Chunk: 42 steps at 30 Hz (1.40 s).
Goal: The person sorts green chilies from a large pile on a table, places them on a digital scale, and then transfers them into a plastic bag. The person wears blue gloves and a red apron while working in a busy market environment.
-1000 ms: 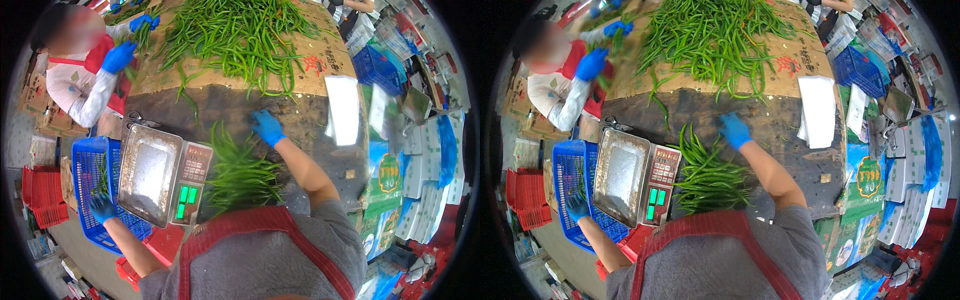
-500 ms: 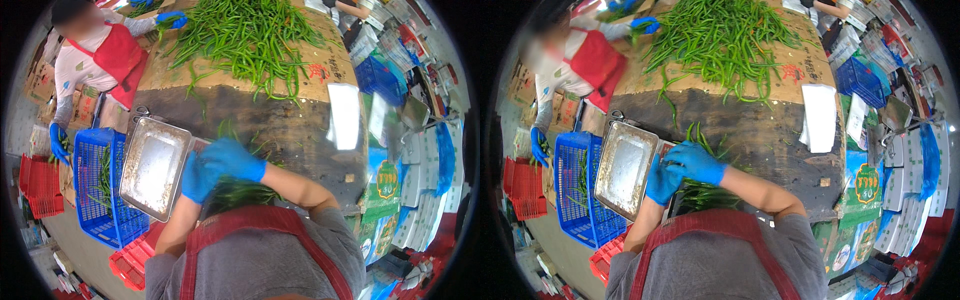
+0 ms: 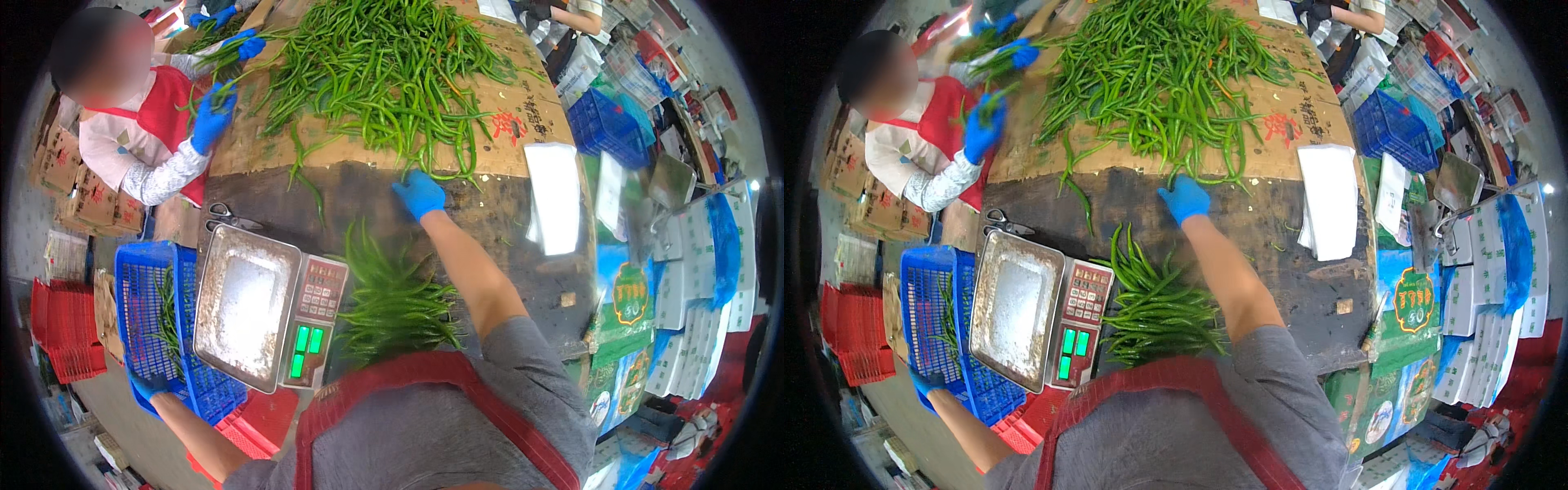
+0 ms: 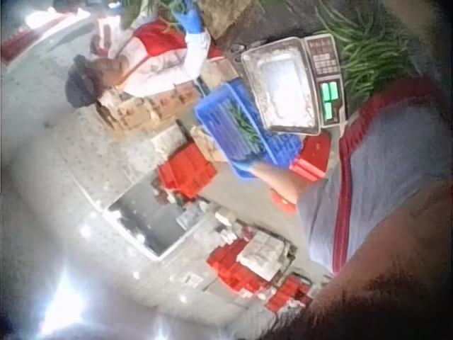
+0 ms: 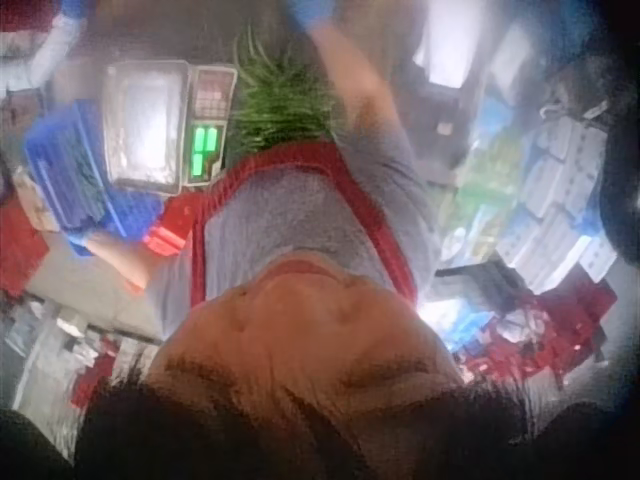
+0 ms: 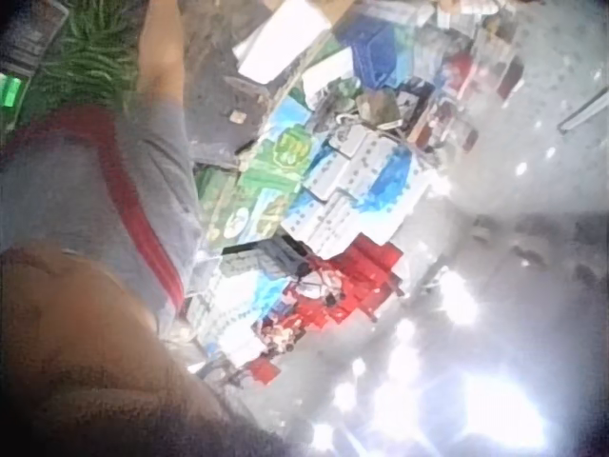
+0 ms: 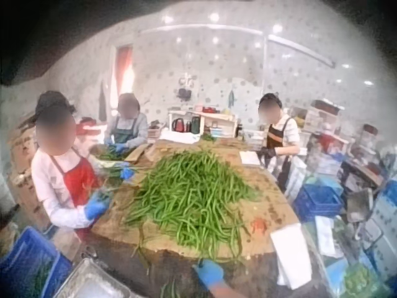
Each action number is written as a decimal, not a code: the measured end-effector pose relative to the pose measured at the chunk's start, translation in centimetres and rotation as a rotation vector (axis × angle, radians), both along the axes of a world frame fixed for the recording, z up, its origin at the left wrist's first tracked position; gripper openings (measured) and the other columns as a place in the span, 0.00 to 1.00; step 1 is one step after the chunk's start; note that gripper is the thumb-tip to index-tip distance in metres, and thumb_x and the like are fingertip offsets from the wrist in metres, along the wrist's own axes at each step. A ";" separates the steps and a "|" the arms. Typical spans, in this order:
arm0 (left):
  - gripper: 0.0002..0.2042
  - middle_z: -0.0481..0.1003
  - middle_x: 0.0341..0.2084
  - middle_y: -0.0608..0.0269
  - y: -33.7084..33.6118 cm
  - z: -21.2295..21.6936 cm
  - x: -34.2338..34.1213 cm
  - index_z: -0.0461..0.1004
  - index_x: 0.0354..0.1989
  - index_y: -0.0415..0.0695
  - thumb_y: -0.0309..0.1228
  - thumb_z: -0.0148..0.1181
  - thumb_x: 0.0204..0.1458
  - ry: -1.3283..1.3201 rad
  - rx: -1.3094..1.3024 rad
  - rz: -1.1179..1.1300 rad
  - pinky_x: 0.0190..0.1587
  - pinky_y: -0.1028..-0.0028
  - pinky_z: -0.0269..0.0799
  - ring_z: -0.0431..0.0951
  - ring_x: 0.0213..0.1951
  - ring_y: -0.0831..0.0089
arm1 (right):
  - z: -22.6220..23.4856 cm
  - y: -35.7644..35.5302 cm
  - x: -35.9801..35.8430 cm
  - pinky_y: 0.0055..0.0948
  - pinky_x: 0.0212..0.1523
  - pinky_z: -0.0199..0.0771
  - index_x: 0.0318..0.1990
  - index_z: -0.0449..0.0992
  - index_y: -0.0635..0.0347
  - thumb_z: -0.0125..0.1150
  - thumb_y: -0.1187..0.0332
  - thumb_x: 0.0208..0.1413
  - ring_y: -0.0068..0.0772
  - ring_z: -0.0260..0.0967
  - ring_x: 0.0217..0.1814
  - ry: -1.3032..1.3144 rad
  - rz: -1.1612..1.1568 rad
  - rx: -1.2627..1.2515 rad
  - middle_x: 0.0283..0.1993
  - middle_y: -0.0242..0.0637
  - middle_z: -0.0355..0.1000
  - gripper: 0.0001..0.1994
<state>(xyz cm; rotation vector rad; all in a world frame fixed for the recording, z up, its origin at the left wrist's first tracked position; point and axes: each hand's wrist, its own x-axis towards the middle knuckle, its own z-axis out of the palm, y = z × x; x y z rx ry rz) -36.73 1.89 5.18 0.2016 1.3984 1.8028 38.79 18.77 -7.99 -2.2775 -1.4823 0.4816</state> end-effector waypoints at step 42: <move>0.16 0.72 0.47 0.55 -1.5 5.7 44.0 0.64 0.55 0.38 0.30 0.46 0.61 -0.132 0.586 -0.852 0.47 0.69 0.69 0.73 0.44 0.69 | 14.1 -25.2 -6.1 0.19 0.23 0.58 0.35 0.67 0.57 0.56 0.77 0.54 0.18 0.58 0.23 1.333 0.391 -0.057 0.27 0.26 0.62 0.05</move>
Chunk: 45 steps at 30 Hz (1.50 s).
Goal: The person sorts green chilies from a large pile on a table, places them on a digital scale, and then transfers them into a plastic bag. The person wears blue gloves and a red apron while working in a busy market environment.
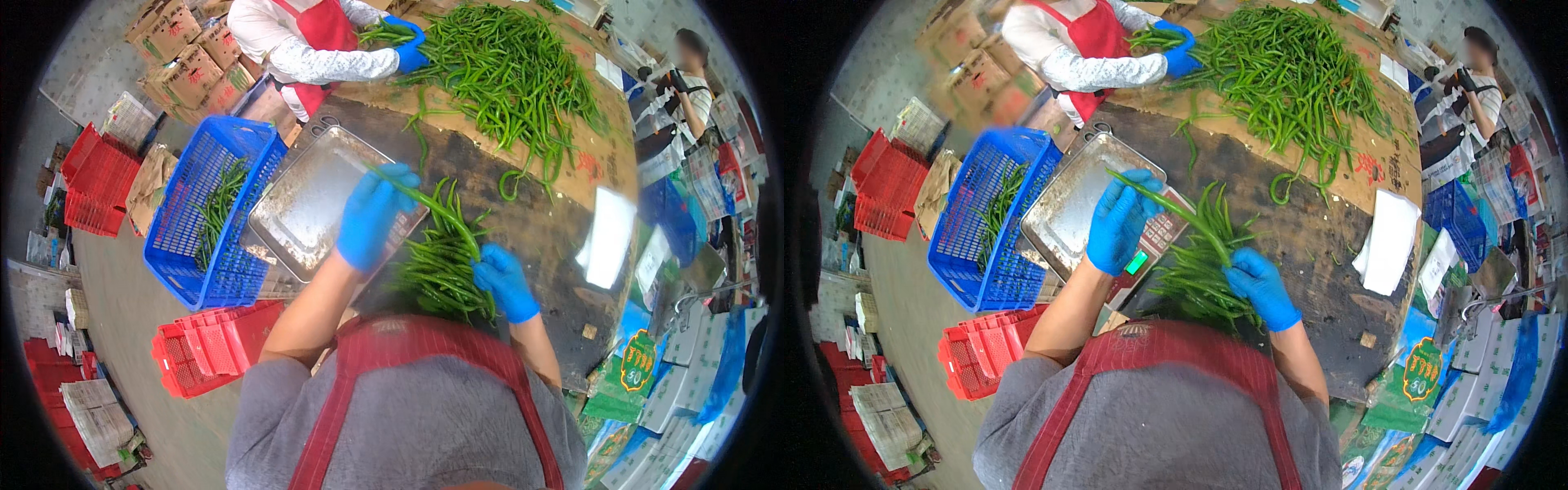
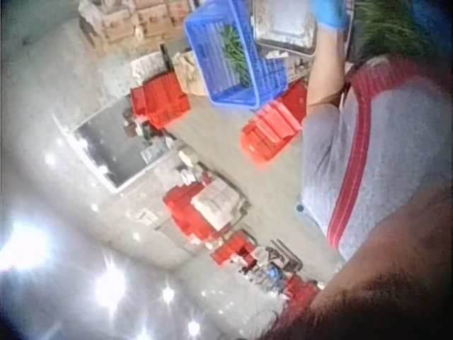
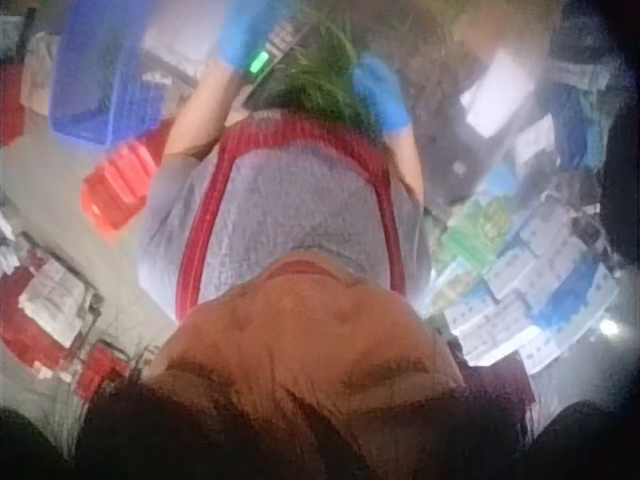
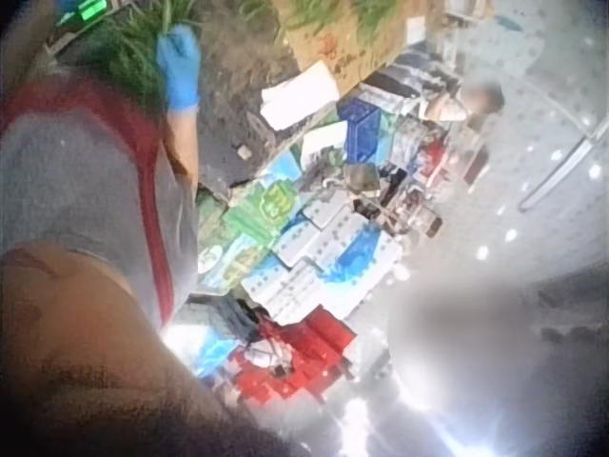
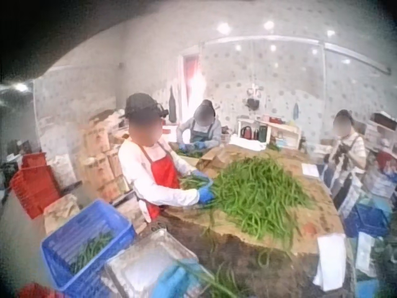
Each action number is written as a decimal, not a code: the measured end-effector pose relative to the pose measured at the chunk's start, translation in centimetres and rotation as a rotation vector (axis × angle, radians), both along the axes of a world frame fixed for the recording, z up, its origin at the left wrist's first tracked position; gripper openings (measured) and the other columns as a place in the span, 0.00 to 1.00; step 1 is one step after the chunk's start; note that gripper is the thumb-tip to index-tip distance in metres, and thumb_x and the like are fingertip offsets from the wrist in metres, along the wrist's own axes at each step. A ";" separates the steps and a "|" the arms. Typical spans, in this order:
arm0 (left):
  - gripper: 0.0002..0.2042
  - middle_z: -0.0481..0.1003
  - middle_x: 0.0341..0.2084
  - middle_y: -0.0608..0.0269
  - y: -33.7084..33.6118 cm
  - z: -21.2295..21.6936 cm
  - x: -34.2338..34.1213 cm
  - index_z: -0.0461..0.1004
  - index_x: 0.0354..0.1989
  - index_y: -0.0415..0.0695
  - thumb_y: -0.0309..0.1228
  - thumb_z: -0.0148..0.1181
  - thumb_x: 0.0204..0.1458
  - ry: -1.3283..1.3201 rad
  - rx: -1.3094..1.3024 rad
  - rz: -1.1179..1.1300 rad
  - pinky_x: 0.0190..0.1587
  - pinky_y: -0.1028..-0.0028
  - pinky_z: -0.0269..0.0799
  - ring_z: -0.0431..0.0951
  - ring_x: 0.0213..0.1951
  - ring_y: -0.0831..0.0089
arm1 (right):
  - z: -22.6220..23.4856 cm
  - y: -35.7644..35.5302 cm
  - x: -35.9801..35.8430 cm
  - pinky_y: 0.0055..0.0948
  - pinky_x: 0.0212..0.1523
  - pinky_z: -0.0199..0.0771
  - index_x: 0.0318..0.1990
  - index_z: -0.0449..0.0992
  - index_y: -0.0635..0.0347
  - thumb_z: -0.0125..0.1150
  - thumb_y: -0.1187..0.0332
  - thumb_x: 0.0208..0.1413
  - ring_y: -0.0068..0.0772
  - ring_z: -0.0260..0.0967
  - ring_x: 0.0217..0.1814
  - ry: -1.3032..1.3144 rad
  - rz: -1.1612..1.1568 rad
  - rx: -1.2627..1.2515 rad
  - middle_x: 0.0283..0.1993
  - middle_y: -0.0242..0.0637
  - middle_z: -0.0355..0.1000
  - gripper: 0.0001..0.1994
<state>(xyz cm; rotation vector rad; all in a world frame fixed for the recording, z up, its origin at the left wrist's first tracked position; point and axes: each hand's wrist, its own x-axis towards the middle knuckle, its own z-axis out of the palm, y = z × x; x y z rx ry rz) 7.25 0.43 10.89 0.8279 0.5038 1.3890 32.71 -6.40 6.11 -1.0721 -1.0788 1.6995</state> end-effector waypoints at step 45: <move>0.17 0.64 0.57 0.53 -3.6 -8.3 -2.5 0.63 0.56 0.42 0.25 0.48 0.58 -0.338 -0.502 0.245 0.60 0.65 0.63 0.70 0.53 0.67 | 0.5 3.6 -3.7 0.31 0.44 0.70 0.47 0.73 0.60 0.54 0.65 0.58 0.31 0.72 0.41 -0.501 0.040 0.414 0.42 0.45 0.74 0.13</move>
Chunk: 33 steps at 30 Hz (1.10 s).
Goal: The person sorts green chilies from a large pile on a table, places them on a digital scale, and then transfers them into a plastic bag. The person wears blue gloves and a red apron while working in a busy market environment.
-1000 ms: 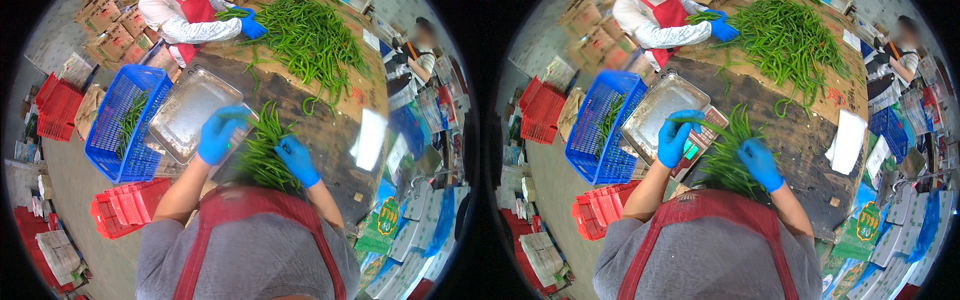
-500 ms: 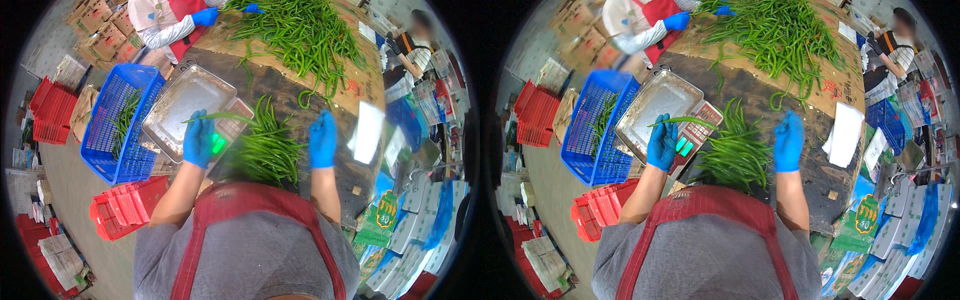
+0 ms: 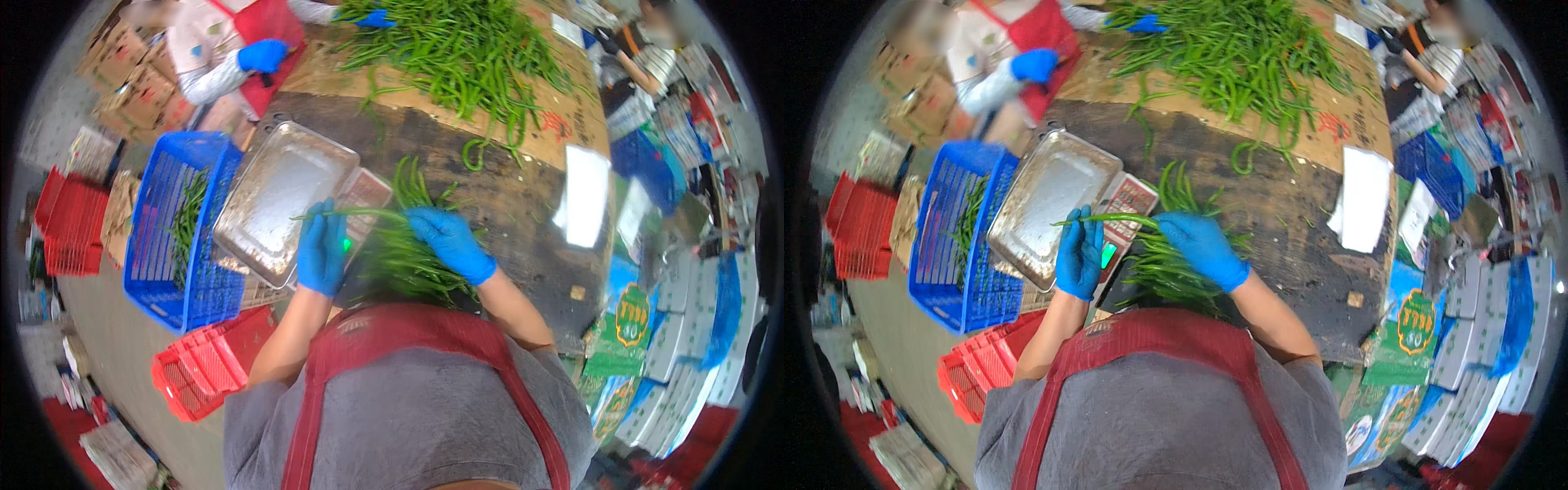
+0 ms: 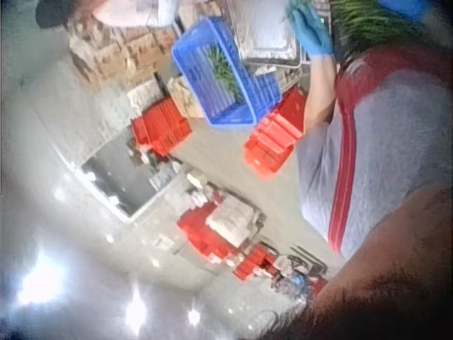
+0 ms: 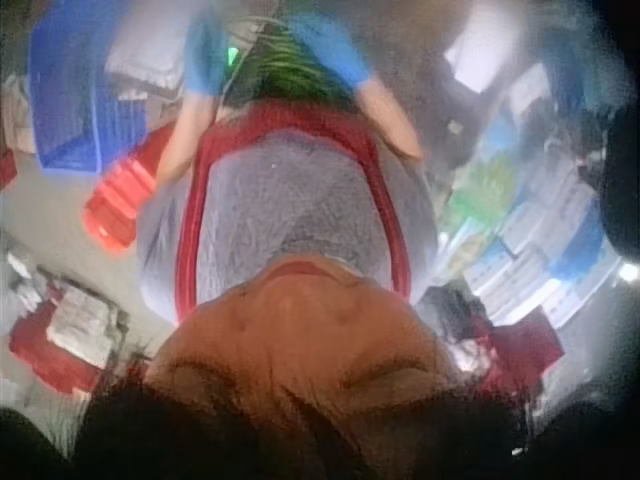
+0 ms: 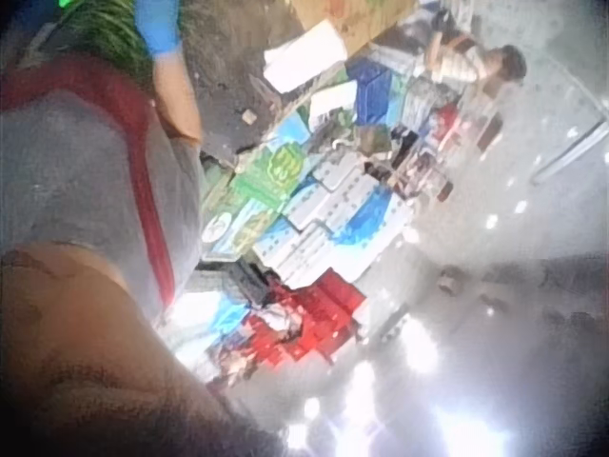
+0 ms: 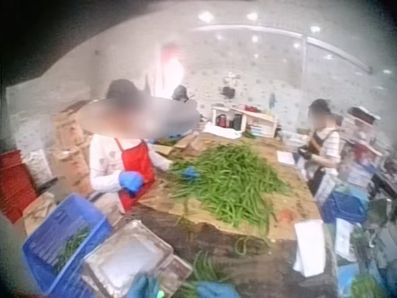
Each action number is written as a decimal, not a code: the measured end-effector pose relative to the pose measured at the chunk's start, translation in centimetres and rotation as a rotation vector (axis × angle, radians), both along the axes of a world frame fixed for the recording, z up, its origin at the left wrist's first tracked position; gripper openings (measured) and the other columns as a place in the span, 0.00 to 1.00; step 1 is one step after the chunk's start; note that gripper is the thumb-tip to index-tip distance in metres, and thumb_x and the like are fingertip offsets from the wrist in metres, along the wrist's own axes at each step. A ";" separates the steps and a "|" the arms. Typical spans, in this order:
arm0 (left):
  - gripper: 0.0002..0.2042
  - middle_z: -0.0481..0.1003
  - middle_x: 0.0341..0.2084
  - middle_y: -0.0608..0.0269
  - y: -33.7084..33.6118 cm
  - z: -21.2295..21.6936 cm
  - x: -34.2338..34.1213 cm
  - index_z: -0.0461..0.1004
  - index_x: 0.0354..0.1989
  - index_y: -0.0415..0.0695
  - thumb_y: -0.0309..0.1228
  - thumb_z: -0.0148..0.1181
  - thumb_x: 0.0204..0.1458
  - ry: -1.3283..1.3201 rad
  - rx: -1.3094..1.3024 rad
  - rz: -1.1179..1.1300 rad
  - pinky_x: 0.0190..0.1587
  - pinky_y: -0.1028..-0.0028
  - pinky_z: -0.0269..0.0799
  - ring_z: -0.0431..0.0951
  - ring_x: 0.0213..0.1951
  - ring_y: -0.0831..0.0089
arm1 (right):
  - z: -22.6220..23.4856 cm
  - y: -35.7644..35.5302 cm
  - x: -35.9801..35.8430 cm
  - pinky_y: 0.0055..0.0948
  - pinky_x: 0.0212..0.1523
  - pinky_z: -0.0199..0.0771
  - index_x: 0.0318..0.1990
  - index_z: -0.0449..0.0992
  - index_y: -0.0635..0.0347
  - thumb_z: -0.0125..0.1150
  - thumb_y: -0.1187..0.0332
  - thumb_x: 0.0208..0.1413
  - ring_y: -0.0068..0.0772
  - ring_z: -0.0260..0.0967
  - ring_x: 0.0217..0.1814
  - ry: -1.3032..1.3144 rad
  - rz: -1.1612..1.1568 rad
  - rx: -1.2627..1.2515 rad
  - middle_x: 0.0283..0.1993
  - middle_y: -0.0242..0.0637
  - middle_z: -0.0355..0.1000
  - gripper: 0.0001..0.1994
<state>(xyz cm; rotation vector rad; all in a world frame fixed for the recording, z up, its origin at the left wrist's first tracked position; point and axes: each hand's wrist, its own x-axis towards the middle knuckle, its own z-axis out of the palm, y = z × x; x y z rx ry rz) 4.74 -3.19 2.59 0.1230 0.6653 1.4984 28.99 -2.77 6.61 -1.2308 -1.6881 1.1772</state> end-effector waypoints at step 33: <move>0.20 0.70 0.51 0.60 4.4 2.5 6.3 0.64 0.57 0.39 0.27 0.53 0.55 0.737 0.188 -0.518 0.48 0.76 0.68 0.71 0.48 0.74 | -1.2 2.4 8.6 0.19 0.21 0.53 0.43 0.70 0.59 0.49 0.65 0.61 0.18 0.53 0.20 0.743 -0.243 -0.417 0.23 0.27 0.60 0.09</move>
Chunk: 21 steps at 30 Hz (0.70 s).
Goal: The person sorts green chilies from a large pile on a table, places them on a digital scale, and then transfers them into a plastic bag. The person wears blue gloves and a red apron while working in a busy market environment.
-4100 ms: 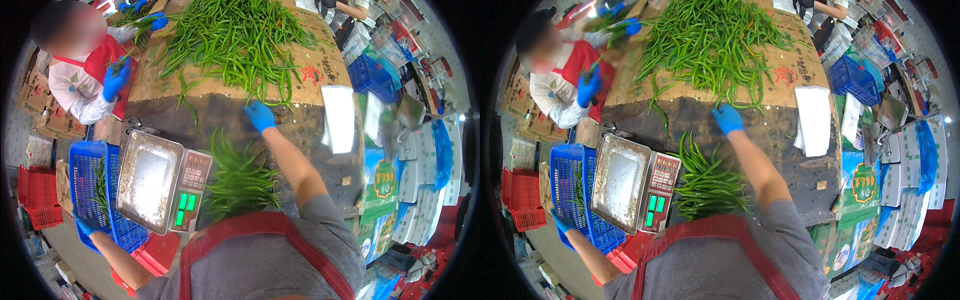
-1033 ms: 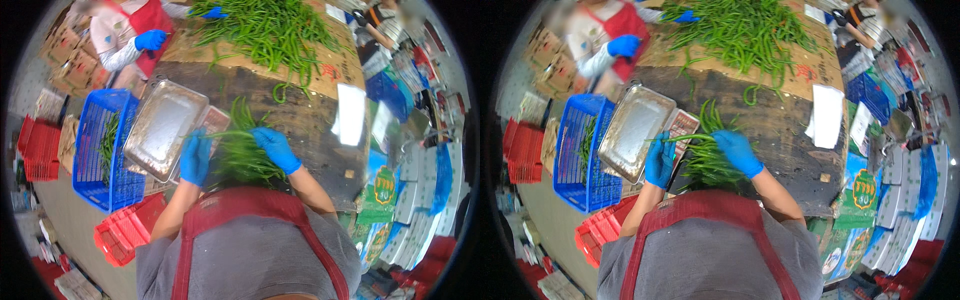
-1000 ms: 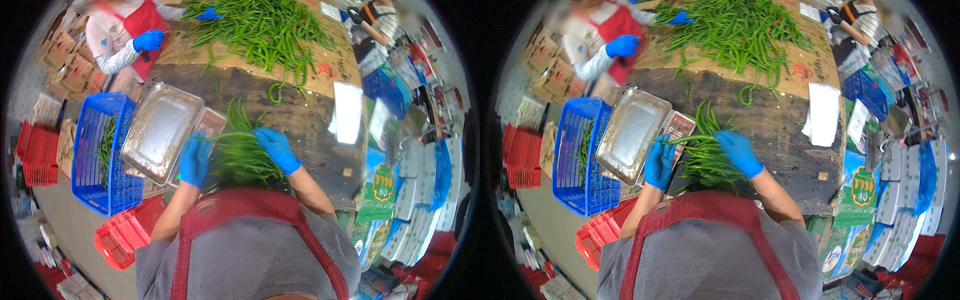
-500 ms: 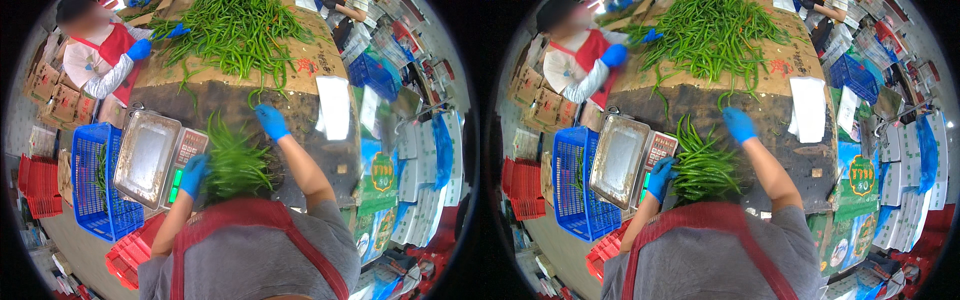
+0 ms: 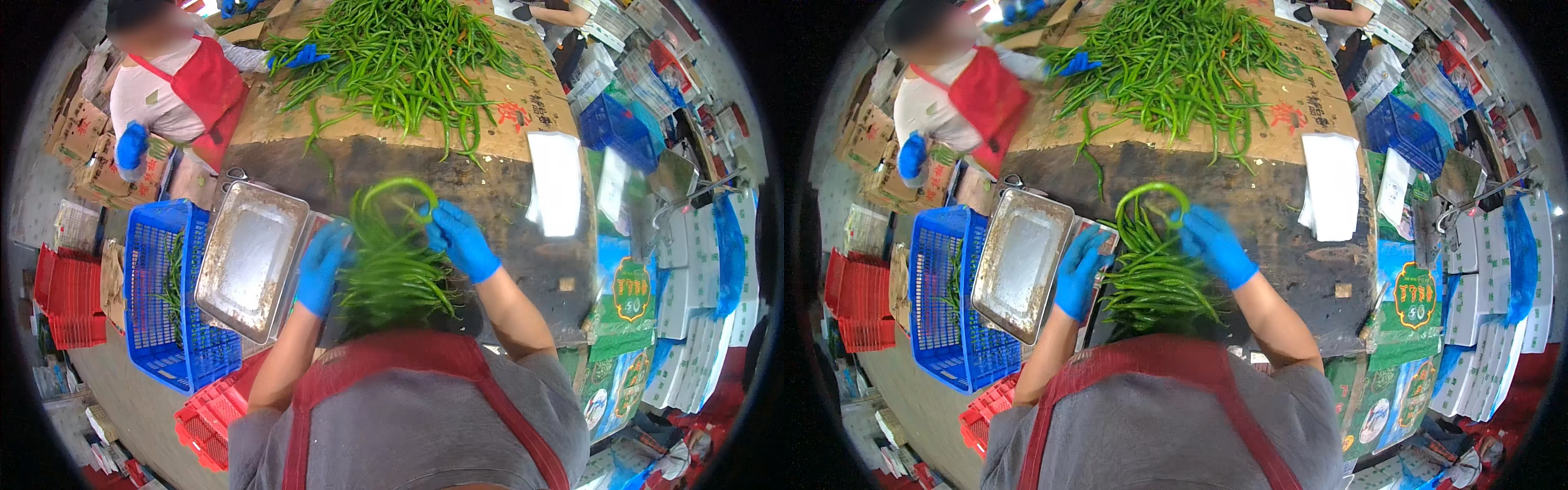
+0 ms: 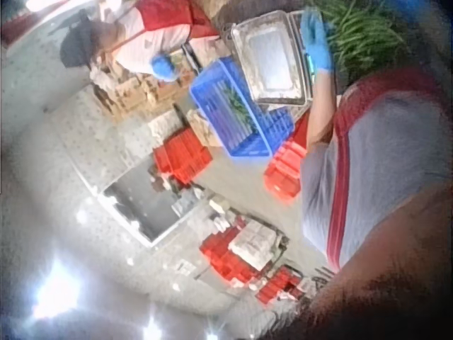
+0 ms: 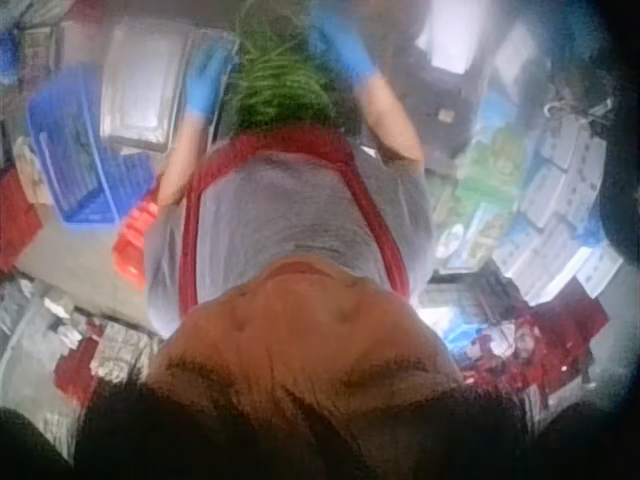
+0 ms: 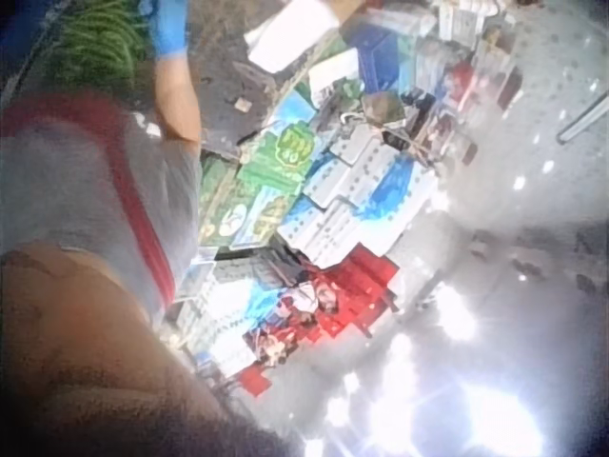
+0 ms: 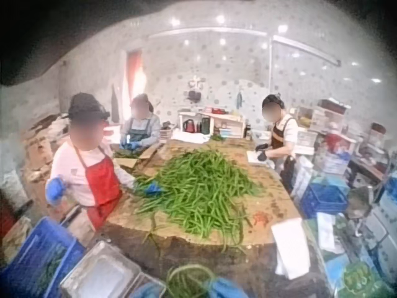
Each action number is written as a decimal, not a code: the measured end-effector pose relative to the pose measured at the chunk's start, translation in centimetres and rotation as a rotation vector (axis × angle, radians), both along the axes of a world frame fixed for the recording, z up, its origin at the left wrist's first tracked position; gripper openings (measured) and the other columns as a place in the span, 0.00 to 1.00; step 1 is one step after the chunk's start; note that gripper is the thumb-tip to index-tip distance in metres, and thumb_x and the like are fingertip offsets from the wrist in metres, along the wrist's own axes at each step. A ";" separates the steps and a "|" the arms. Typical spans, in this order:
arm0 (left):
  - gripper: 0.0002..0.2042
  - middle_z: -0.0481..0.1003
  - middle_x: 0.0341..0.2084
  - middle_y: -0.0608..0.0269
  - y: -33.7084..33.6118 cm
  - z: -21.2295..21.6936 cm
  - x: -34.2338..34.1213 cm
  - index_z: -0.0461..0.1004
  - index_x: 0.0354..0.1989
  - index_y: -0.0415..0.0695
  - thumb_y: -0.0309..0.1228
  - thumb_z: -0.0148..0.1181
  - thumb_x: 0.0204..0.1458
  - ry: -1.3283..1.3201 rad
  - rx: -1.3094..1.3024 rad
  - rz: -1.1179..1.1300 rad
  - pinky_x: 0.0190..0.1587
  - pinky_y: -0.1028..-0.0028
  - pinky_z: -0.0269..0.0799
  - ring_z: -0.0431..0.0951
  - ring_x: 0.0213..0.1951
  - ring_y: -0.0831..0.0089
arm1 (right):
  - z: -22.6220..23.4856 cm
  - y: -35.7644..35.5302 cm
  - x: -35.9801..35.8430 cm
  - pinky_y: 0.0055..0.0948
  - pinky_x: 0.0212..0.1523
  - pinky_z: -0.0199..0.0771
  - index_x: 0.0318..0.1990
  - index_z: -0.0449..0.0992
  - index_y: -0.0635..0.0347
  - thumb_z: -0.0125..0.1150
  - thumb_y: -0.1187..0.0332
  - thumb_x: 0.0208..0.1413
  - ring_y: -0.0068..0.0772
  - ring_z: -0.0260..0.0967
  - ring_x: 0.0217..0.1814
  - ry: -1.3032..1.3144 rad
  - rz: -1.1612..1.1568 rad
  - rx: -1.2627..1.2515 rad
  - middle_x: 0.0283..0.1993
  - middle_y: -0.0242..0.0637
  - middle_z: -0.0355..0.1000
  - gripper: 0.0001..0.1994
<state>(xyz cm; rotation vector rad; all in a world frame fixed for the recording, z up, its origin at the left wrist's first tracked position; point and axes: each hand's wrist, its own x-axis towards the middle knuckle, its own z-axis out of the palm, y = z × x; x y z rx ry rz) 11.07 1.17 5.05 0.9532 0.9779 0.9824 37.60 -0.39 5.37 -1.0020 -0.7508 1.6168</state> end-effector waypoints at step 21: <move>0.22 0.60 0.61 0.54 1.1 -1.5 -28.6 0.58 0.60 0.34 0.35 0.40 0.62 -0.655 0.076 1.011 0.64 0.65 0.56 0.61 0.61 0.64 | -4.6 -1.3 -2.4 0.20 0.27 0.60 0.40 0.75 0.58 0.49 0.64 0.60 0.19 0.60 0.24 -0.255 -0.033 -0.014 0.25 0.27 0.66 0.10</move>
